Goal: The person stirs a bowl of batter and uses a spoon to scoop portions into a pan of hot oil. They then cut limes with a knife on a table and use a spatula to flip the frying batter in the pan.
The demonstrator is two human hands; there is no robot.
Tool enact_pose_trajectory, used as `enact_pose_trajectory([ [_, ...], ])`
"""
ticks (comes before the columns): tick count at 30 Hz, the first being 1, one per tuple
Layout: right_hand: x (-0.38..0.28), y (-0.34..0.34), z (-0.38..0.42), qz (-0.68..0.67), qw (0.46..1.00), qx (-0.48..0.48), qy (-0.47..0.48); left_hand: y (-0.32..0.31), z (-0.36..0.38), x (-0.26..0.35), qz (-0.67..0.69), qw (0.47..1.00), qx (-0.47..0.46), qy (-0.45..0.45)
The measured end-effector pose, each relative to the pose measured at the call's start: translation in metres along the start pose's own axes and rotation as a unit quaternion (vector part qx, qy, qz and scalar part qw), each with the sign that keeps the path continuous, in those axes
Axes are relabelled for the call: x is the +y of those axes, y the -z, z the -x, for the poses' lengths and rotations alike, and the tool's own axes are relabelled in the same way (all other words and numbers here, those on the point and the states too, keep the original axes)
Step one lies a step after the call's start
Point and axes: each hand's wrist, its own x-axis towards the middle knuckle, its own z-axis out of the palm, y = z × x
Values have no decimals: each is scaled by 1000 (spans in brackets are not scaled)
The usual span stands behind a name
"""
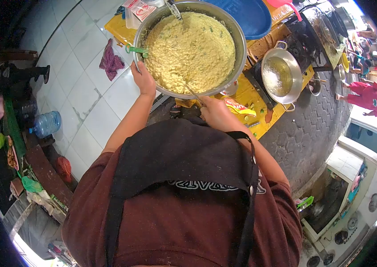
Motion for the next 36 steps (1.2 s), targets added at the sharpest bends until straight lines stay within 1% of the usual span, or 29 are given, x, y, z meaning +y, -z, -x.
enact_pose_trajectory([
  [1,-2,6,-1,0,1000,1,-1,0,0,0,1,1000,-1,0],
  [3,-8,18,-1,-98,982,-51,-151,0,1,2,15,1000,-3,0],
  [4,-4,18,0,-98,982,-51,-151,1,1,3,15,1000,-3,0],
  [6,8,12,2,-30,997,0,-74,2,1,6,1,1000,-9,2],
  [7,12,7,2,-31,997,0,-74,2,1,4,0,1000,-9,2],
  [9,17,-2,4,-20,996,69,57,1,0,0,14,1000,-9,7],
  [13,17,0,5,-30,997,53,50,-1,0,-2,38,999,-5,1],
  [15,13,8,7,-39,999,3,5,-1,-1,-6,38,999,1,-10],
  [16,17,9,6,-39,999,4,6,0,-1,-7,38,999,1,-11],
  [17,22,9,6,-163,984,-28,-69,0,0,-7,43,999,-2,-1],
  [18,25,10,5,-283,947,-59,-142,0,0,-8,48,999,-5,10],
  [19,27,12,5,-283,947,-59,-141,1,-1,-10,48,999,-4,9],
  [21,28,14,5,-454,867,-90,-186,1,-2,-12,48,999,-3,1],
  [22,30,15,5,-454,867,-90,-185,1,-2,-12,47,999,-2,0],
  [24,35,14,6,-521,825,-95,-199,1,-1,-9,61,998,-5,0],
  [28,34,17,11,-517,829,-69,-201,-1,3,3,97,995,2,4],
  [30,34,17,11,-413,891,-48,-182,-1,3,5,69,997,12,-19],
  [31,34,15,10,-414,891,-47,-182,-1,2,2,69,997,10,-19],
  [32,34,12,9,-267,957,-25,-108,0,1,-4,62,998,8,-22],
  [33,32,10,8,-191,979,-17,-69,0,0,-4,56,998,6,-24],
  [34,31,9,6,-112,993,-2,-32,0,0,-4,55,998,5,-25],
  [36,25,12,4,-129,989,-47,-50,2,1,-4,57,998,-4,-14],
])
